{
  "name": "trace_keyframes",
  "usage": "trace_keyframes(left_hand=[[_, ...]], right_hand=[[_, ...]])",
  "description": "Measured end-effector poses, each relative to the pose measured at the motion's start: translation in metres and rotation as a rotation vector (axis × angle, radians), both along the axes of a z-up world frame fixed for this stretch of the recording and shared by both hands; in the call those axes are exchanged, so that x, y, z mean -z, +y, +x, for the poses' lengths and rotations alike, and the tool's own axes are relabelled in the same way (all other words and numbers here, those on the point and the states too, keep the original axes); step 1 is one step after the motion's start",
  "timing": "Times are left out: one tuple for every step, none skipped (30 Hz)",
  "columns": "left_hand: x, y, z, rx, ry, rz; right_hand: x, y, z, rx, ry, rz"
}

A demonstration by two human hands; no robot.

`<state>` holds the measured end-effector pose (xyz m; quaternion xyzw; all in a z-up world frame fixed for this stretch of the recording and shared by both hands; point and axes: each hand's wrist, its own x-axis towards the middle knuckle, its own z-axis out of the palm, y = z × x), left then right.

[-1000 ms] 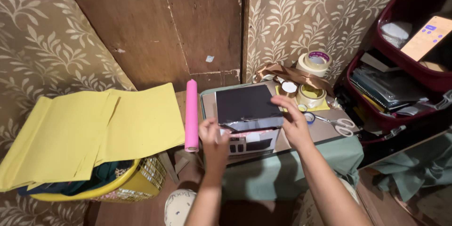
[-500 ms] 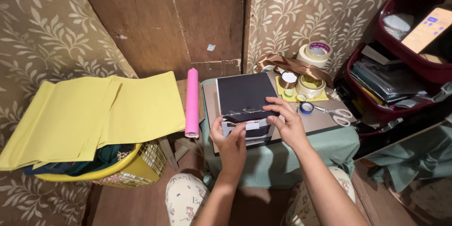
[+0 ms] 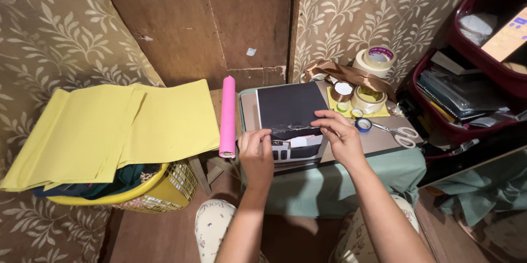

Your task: The person places a white plastic bag and several small boxes into a cardboard box, then closes the lid. They then use scissors to cut multiple pieces of clear tape from a roll.

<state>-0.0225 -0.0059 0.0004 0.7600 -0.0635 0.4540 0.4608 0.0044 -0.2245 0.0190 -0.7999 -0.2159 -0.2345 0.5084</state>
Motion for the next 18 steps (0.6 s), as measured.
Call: trace_keyframes(left_hand=[[-0.001,0.0,0.001,0.005,0.004,-0.009],[-0.001,0.001,0.001,0.008,0.008,-0.019],[-0.002,0.003,0.0,0.012,-0.001,-0.013],[-0.003,0.003,0.001,0.017,-0.012,-0.008],[-0.003,0.004,0.002,0.021,-0.024,-0.003],[-0.003,0.005,0.003,0.062,-0.008,-0.039],[-0.004,0.005,0.004,0.102,0.008,-0.074],[-0.004,0.007,0.005,0.141,0.022,-0.109],[-0.004,0.007,0.006,0.155,0.029,-0.132],[-0.004,0.007,0.008,0.17,0.035,-0.154],[-0.004,0.008,0.01,0.184,0.04,-0.177],[-0.003,0.009,0.011,0.226,0.089,-0.218],[-0.002,0.01,0.012,0.267,0.138,-0.259],[0.0,0.011,0.014,0.31,0.187,-0.301],[0.002,0.012,0.015,0.296,0.156,-0.252],[0.004,0.013,0.015,0.283,0.125,-0.203],[0.006,0.013,0.016,0.27,0.095,-0.154],[0.009,0.013,0.014,0.272,0.1,-0.151]], right_hand=[[-0.001,0.0,0.0,0.011,0.008,-0.002],[-0.002,0.001,0.0,0.02,0.016,-0.004],[-0.002,0.002,-0.001,0.022,0.002,-0.011],[-0.003,0.002,0.0,0.024,-0.014,-0.019],[-0.003,0.002,0.0,0.026,-0.031,-0.026],[-0.003,0.002,0.0,0.033,-0.031,-0.021],[-0.002,0.001,0.0,0.041,-0.031,-0.016],[-0.002,0.002,0.001,0.047,-0.033,-0.01],[-0.001,0.002,0.002,0.049,-0.031,0.002],[0.0,0.002,0.002,0.051,-0.031,0.014],[0.0,0.003,0.003,0.054,-0.03,0.027],[0.001,0.003,0.003,0.057,-0.029,0.026],[0.002,0.003,0.003,0.059,-0.028,0.025],[0.003,0.002,0.003,0.064,-0.028,0.022],[0.003,0.002,0.003,0.067,-0.038,0.009],[0.003,0.002,0.002,0.071,-0.047,-0.003],[0.003,0.001,0.003,0.075,-0.056,-0.016],[0.004,0.001,0.001,0.061,-0.051,-0.014]])
